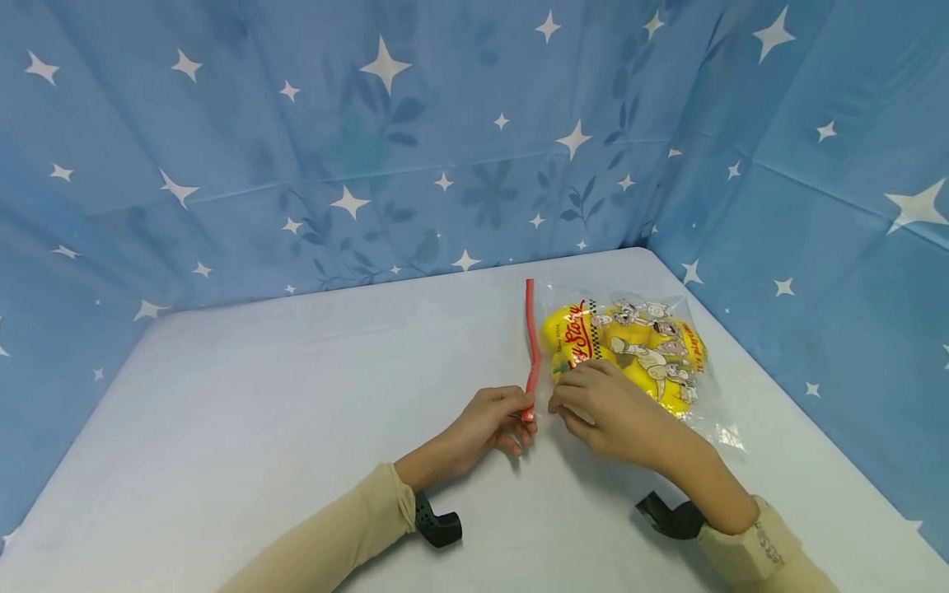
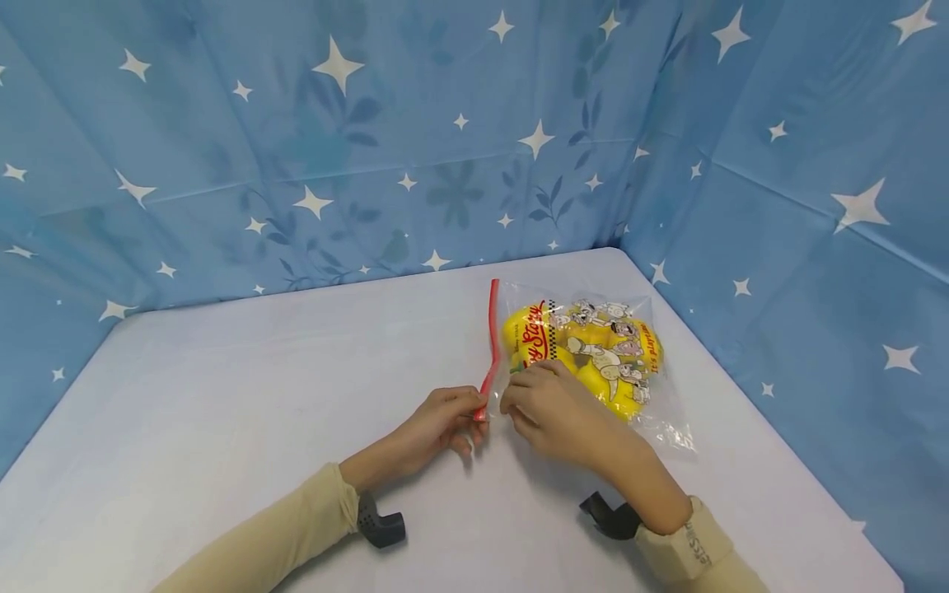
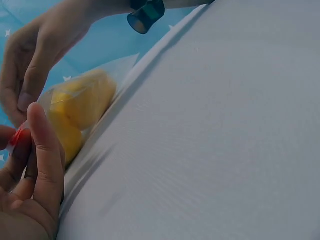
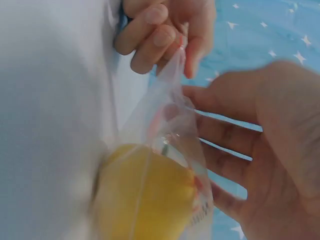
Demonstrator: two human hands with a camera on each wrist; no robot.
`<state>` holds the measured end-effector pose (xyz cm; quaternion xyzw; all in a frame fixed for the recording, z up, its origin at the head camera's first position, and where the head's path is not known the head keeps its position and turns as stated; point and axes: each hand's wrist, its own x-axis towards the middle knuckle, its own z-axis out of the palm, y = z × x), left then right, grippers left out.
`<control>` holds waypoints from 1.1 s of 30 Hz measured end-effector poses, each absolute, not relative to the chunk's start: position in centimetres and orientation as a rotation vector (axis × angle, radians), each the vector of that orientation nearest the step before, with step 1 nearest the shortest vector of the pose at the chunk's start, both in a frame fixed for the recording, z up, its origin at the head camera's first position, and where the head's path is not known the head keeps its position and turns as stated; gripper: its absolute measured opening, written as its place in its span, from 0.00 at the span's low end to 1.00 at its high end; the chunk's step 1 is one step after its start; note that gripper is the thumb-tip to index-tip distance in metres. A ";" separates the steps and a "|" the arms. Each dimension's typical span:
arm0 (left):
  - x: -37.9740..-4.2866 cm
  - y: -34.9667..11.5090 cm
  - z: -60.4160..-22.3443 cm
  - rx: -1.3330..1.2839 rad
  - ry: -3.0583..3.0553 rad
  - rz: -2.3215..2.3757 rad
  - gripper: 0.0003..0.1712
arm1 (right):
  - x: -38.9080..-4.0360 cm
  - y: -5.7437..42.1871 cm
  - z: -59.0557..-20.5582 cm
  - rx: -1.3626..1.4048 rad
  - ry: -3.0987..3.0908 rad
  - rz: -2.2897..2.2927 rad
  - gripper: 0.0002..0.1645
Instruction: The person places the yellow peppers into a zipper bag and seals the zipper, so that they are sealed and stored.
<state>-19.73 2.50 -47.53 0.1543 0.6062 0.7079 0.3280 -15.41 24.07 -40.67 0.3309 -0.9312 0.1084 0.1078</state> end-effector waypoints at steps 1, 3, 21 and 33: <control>-19.7 2.5 -47.6 0.414 1.586 1.850 0.14 | -15.6 24.1 -40.7 0.965 -2.745 0.338 0.08; -19.7 2.4 -47.7 0.424 1.594 1.835 0.14 | -16.1 23.9 -40.7 0.966 -2.742 0.349 0.10; -18.4 2.5 -48.2 0.533 1.753 1.860 0.20 | -20.1 22.1 -39.7 1.086 -2.972 0.354 0.15; -17.3 3.0 -48.2 0.522 1.770 1.906 0.19 | -21.7 21.9 -40.3 1.169 -2.876 0.356 0.19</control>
